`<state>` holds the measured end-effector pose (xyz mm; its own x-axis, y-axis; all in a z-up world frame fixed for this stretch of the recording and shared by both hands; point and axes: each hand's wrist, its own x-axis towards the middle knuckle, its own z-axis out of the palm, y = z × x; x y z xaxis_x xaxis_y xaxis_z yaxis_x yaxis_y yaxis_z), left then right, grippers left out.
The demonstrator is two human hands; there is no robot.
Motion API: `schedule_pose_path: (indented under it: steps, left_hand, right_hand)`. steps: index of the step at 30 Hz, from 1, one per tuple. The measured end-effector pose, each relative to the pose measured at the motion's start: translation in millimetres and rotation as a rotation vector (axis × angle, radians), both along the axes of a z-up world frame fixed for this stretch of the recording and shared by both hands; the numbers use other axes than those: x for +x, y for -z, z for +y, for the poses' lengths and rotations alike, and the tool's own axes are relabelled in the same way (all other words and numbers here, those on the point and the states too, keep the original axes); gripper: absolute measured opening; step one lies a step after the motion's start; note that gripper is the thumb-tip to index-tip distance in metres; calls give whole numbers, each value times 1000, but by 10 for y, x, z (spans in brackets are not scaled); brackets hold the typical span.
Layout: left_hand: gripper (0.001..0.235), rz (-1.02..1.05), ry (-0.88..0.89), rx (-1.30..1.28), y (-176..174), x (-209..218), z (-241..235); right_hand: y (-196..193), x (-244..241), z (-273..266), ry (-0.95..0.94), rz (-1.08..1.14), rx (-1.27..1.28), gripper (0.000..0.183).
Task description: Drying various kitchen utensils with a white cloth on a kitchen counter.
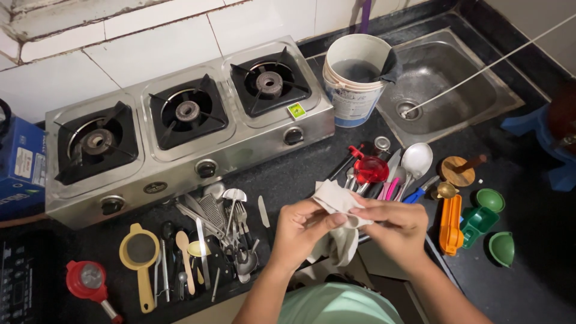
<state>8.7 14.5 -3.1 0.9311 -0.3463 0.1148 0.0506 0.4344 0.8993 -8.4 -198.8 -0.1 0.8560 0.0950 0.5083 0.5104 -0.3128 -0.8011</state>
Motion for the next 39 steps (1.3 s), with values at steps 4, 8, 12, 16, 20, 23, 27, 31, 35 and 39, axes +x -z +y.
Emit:
schedule_pose_path:
  steps: [4, 8, 12, 16, 20, 23, 27, 31, 35, 39]
  left_hand:
    - [26, -118, 5, 61, -105, 22, -36]
    - [28, -225, -71, 176, -202, 36, -69]
    - [34, -314, -160, 254, -309, 5, -166]
    - [40, -238, -140, 157, -205, 21, -252]
    - [36, -44, -54, -94, 26, 81, -327]
    - [34, -98, -87, -122, 124, 99, -476]
    - [32, -370, -261, 131, 71, 171, -572]
    - [34, -565, -359, 311, 19, 157, -680]
    - [36, -708, -428, 468, -91, 182, -812]
    - [37, -799, -525, 579, 5, 265, -1009]
  right_hand:
    - [348, 19, -75, 33, 71, 215, 21]
    - [519, 40, -142, 17, 230, 667, 21]
    - [620, 44, -193, 30, 281, 847, 21]
    - [500, 43, -186, 4, 237, 799, 23]
    - [230, 111, -138, -126, 497, 1280, 30]
    - [277, 78, -100, -194, 533, 1335, 33]
    - [243, -5, -85, -255, 532, 1075, 48]
    - [493, -23, -274, -172, 513, 778, 47]
    - [604, -14, -444, -59, 479, 781, 27]
    - [679, -8, -649, -27, 521, 759, 23]
